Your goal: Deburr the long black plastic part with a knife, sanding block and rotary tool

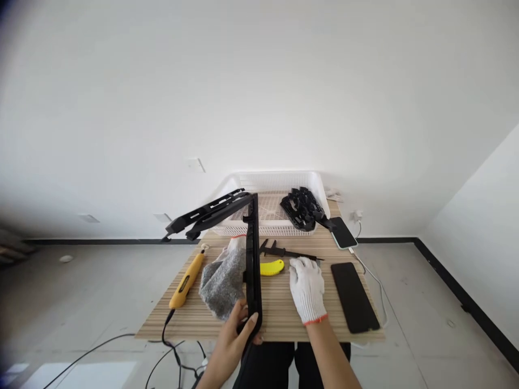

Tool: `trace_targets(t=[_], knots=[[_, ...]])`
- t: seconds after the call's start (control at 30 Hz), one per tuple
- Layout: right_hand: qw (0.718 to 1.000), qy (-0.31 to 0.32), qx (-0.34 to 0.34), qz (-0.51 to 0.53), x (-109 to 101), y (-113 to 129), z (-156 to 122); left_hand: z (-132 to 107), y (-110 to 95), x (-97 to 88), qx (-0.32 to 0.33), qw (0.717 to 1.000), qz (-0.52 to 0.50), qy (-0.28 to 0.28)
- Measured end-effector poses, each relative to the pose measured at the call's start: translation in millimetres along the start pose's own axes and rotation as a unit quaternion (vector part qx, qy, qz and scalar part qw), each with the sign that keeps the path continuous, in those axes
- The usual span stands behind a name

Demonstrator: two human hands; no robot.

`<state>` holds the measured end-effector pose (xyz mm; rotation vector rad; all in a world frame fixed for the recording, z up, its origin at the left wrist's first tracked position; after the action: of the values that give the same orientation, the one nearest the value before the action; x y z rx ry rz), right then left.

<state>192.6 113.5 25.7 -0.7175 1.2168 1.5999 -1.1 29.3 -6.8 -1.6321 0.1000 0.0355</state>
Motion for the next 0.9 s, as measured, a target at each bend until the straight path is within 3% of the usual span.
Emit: trace_targets(t=[0.23,0.47,0.7,0.9], knots=[[0.999,-0.03,0.007,0.016,-7.7,7.2,-2.3,2.8,-10.1,2.1,0.024,1.0,-0.008,0.013],[0.985,0.019,-0.171,-0.016,17.1,29.0,-6.2,2.5,-6.8,1.2,0.054,0.997,-0.051,0.024],[0.982,0.022,-0.188,-0.02,17.8,37.9,-17.3,6.0,-3.2,-1.9,0.062,0.994,-0.075,0.041],[0.976,0.113,-0.176,-0.057,26.4,60.1,-16.4,16.3,-3.3,-0.5,0.039,0.998,-0.051,0.025]])
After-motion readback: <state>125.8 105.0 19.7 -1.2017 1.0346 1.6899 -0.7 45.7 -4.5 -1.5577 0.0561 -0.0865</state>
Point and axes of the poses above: each hand's wrist, its own z-axis towards the middle knuckle, its own x-axis out of the palm, y = z × x, the point moved 4 cm from there along z, towards the middle knuckle, and after that the axes turned 5 degrees about x, right-handed, at the moved point
